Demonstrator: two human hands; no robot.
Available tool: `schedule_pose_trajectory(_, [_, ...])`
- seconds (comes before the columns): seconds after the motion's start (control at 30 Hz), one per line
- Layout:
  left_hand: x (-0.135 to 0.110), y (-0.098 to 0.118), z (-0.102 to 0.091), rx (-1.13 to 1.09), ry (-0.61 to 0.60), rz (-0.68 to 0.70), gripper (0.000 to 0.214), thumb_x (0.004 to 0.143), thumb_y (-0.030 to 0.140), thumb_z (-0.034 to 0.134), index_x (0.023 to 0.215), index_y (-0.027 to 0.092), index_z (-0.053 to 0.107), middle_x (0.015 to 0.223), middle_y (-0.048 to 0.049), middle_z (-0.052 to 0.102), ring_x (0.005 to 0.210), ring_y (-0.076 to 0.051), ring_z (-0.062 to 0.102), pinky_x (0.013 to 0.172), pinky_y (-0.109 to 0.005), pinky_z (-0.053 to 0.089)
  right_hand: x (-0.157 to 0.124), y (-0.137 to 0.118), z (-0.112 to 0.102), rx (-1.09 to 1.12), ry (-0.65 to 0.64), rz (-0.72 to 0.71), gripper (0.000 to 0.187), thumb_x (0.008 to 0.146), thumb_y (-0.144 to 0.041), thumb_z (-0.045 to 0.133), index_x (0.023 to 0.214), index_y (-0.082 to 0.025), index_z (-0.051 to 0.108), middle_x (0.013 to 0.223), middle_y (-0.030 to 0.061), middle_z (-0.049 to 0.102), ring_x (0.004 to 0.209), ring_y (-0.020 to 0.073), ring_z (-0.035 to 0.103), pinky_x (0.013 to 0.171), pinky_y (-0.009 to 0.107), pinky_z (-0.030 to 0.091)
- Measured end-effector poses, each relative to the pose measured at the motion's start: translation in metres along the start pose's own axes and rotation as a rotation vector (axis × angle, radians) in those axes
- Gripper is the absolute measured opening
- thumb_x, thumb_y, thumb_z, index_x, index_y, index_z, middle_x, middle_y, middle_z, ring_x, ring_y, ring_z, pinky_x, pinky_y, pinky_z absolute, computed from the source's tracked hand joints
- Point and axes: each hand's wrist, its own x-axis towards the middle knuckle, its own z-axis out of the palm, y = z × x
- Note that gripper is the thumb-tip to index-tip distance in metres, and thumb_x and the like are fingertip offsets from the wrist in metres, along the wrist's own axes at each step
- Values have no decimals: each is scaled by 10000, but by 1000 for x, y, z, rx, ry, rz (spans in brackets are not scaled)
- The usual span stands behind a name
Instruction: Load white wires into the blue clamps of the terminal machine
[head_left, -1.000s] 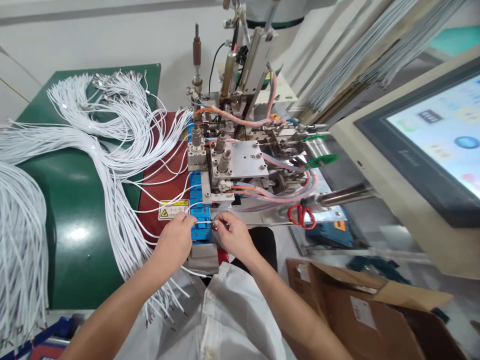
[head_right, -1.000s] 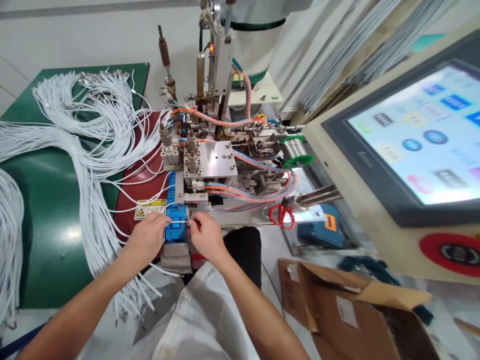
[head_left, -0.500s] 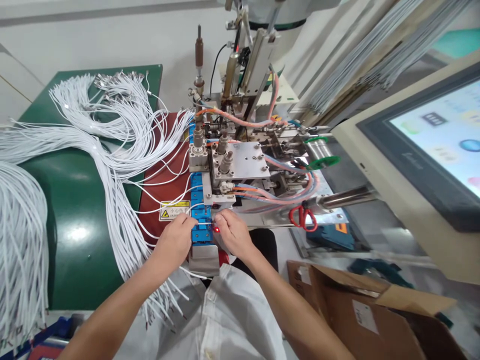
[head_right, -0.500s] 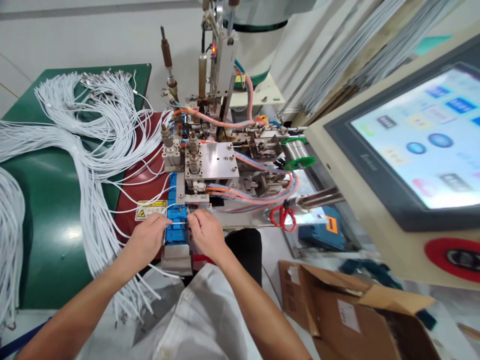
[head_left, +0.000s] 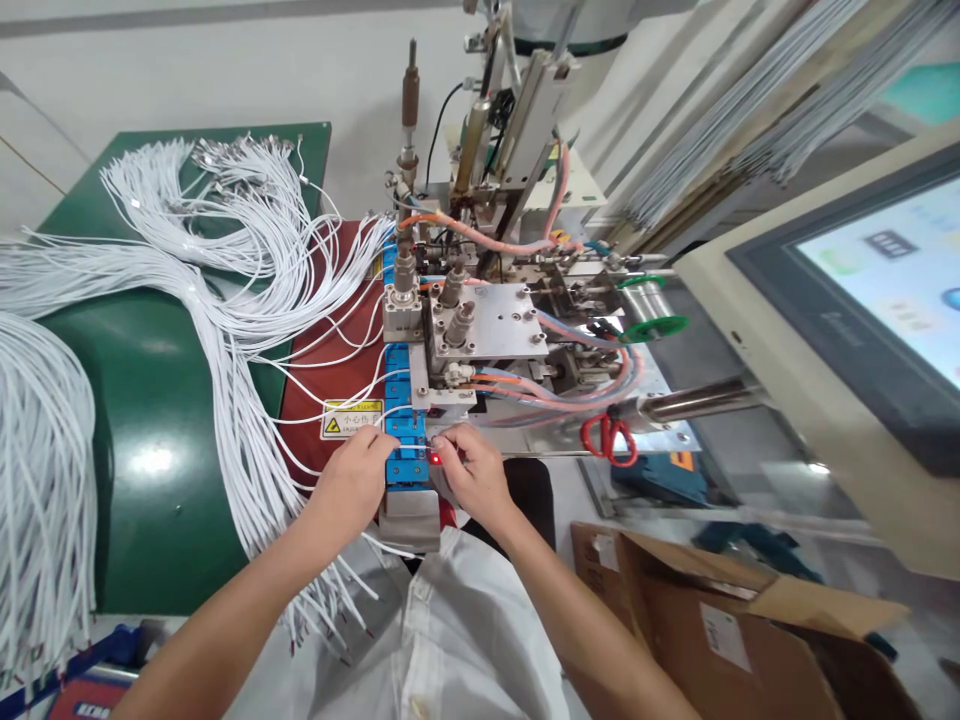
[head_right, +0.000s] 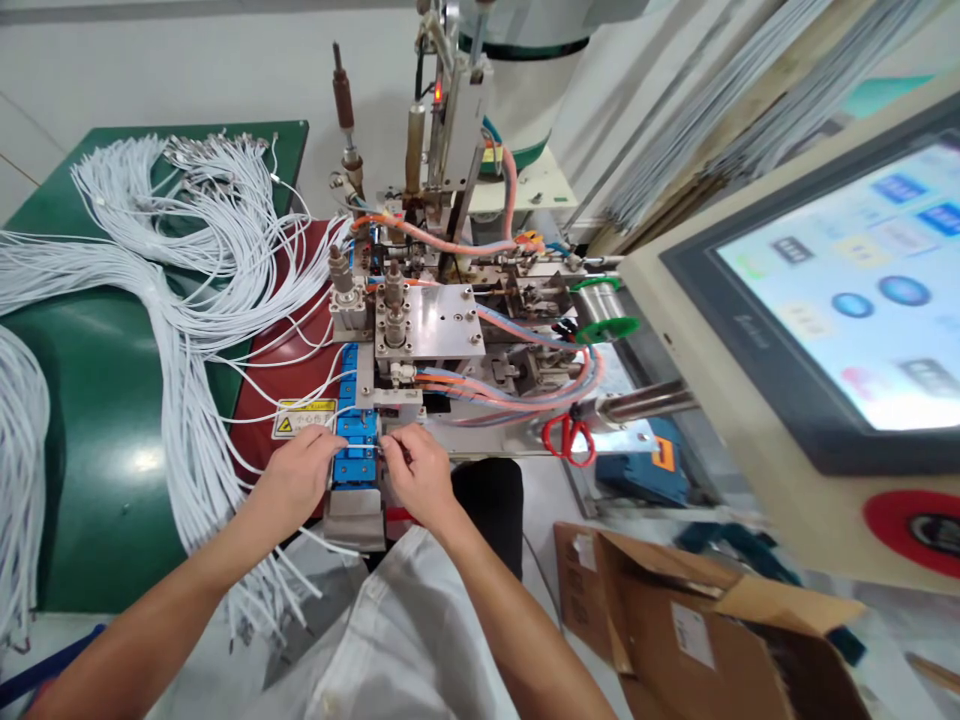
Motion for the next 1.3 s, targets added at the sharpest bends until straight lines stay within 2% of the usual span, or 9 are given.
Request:
schedule_pose_trajectory(0.27, [-1,0,0,28,-3,16,289,858,69,331,972,172,575,901,-71,543,863,-176,561,804,-306,469,3,-2,7,-149,-32,53,294,885,-346,356,641,-213,453,629,6,507,626,156,488,589,260,337])
schedule_pose_trajectory(0.43, [-1,1,1,78,-28,-2,283,856,65,346,990,177,568,896,-63,540,838,-170,560,787,-296,472,2,1,20,-32,31,69,316,878,-301,333,572,-221,329,540,-38,369,497,123,366,507,247,281])
schedule_pose_trajectory(0.6, [-3,7,-2,213,0,25,255,843,65,385,965,161,587,855,-70,567,780,-193,554,722,-317,481,0,7,27,16,61,89,331,871,-316,323,557,-223,273,524,-51,322,486,113,339,488,239,276])
schedule_pose_trajectory(0.8, [-4,4,-3,328,82,174,243,852,83,400,998,125,590,909,-96,617,797,-217,537,763,-368,469,2,7,20,76,91,132,336,870,-371,369,582,-200,406,545,-37,421,534,116,421,524,232,325])
schedule_pose_trajectory(0.97, [-21,-6,-13,290,142,315,251,875,119,415,1098,101,529,1081,-120,583,1024,-240,505,904,-394,404,2,9,1,302,279,199,359,872,-429,362,655,-183,508,594,-16,483,559,121,444,538,238,357])
schedule_pose_trajectory(1.03, [-33,-11,-21,230,74,326,167,865,196,479,995,139,566,1006,-89,595,978,-230,517,876,-391,411,1,11,-7,385,325,206,382,860,-458,384,630,-180,511,580,-18,475,539,115,425,519,237,351])
schedule_pose_trajectory(1.1, [-43,-16,-29,148,-104,318,120,818,257,560,893,165,582,915,-62,587,872,-207,530,777,-350,441,-1,13,-14,427,340,216,402,853,-478,396,611,-177,512,559,-21,464,519,109,408,501,235,342])
schedule_pose_trajectory(1.17, [-50,-19,-35,105,-217,314,46,815,213,553,794,185,583,856,-40,576,810,-185,529,723,-324,435,-3,12,-17,446,346,222,413,850,-481,407,591,-176,508,544,-24,454,505,105,398,491,234,337])
schedule_pose_trajectory(1.3, [-48,-9,-33,-78,-205,206,104,857,211,484,789,195,561,750,3,590,707,-137,555,647,-256,429,-13,3,-18,483,282,183,395,850,-440,443,573,-172,527,542,-16,475,508,105,422,498,234,356])
